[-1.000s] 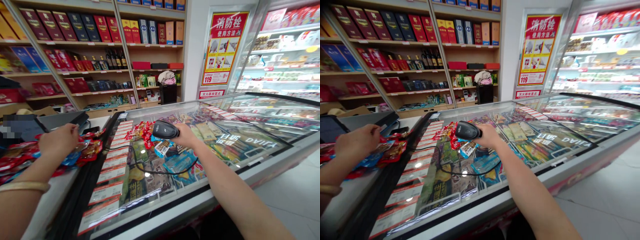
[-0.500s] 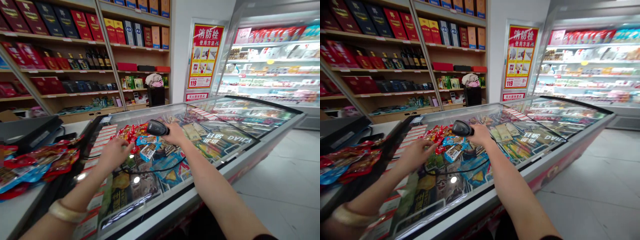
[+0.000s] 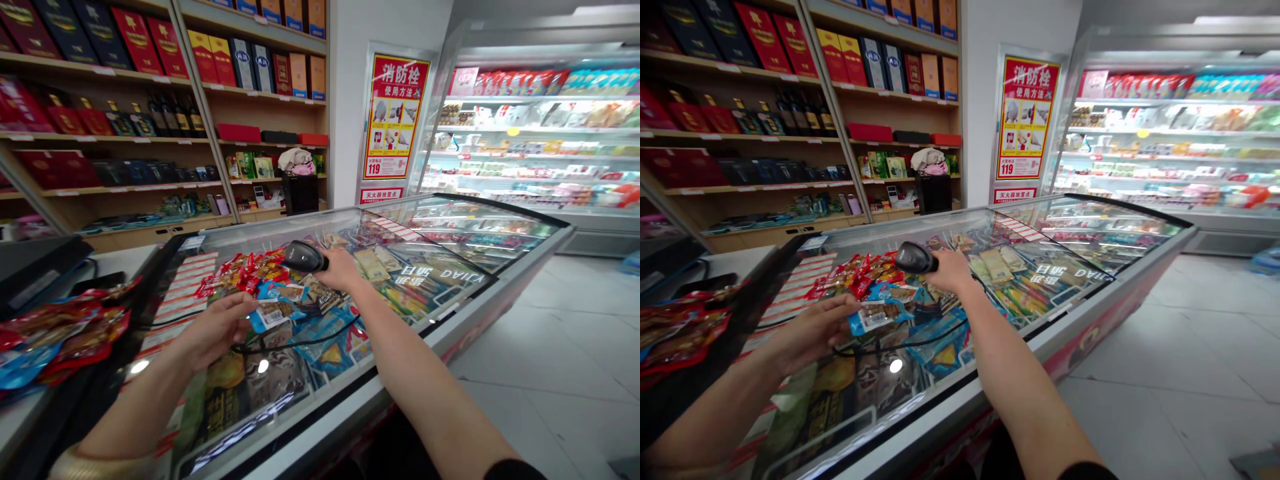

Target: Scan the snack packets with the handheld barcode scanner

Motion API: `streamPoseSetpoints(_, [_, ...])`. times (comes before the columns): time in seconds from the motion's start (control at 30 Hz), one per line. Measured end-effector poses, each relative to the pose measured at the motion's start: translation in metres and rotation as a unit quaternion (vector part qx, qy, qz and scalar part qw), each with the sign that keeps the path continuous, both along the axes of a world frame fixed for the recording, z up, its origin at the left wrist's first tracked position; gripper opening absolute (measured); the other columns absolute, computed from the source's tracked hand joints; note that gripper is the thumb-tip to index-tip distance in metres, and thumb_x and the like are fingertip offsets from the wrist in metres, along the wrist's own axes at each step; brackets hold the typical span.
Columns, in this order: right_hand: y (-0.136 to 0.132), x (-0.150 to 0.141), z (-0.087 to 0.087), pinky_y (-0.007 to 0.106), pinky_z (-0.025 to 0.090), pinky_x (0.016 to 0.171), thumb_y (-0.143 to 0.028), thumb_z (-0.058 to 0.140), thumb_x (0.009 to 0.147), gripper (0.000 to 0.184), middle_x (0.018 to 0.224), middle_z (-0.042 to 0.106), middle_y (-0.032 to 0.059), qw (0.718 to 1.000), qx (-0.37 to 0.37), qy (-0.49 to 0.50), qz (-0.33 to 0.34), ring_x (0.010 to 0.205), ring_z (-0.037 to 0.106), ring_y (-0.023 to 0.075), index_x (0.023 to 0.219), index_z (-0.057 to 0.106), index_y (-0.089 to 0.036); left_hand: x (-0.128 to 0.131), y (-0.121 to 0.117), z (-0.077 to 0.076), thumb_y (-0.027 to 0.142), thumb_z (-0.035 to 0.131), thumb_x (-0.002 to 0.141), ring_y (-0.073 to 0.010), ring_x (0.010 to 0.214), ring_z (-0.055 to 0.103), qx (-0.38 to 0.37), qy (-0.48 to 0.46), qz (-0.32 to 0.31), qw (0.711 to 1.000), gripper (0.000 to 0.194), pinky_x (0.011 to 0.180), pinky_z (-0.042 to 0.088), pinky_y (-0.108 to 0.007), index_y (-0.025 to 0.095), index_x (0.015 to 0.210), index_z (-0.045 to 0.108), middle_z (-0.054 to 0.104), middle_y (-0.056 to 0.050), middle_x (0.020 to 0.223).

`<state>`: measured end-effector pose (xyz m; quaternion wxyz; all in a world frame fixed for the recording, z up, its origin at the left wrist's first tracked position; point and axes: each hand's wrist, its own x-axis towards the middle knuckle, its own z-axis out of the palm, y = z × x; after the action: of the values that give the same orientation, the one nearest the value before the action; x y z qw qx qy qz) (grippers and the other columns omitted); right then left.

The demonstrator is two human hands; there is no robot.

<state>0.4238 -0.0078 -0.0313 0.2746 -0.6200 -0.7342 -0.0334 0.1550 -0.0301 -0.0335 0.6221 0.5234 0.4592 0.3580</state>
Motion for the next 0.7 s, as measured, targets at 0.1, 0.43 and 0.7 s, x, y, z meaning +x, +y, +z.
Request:
streamPoseSetpoints(0.1, [0.001,0.001,-0.002,0.032,0.051,0.083,-0.040,0.073,0.078,0.029,0.101,0.078,0.0084,1.000,0.004,0.018,-0.011,0.097,0.072,0.0276,0.102,0.074,-0.023,-0.004,-0.002,0.013,0.019,0.078,0.069,-0.0049,0.040,0.044,-0.041,-0.085,0.040,0.995,0.022,0.035,0.035,-0.012,0.016,0.069,0.056,0.055,0.004,0.056])
streamPoseSetpoints(0.43, [0.001,0.000,-0.002,0.029,0.049,0.076,-0.031,0.077,0.073,0.020,0.090,0.077,0.0080,0.991,0.066,0.079,0.087,0.086,0.070,0.0250,0.088,0.074,-0.018,0.000,0.007,0.011,0.022,0.078,0.070,-0.0109,0.062,0.066,0.124,-0.207,0.222,0.945,0.028,0.073,0.063,-0.029,0.018,0.068,0.051,0.064,0.004,0.064])
streamPoseSetpoints(0.7, [-0.006,-0.015,0.000,0.026,0.045,0.074,-0.030,0.077,0.072,0.019,0.085,0.076,0.0053,0.981,0.055,0.036,0.184,0.080,0.068,0.0210,0.087,0.074,-0.019,-0.007,0.014,0.001,0.039,0.087,0.059,-0.0146,0.071,0.069,0.220,-0.190,0.242,0.926,0.042,0.080,0.063,-0.037,0.019,0.067,0.051,0.066,0.004,0.067])
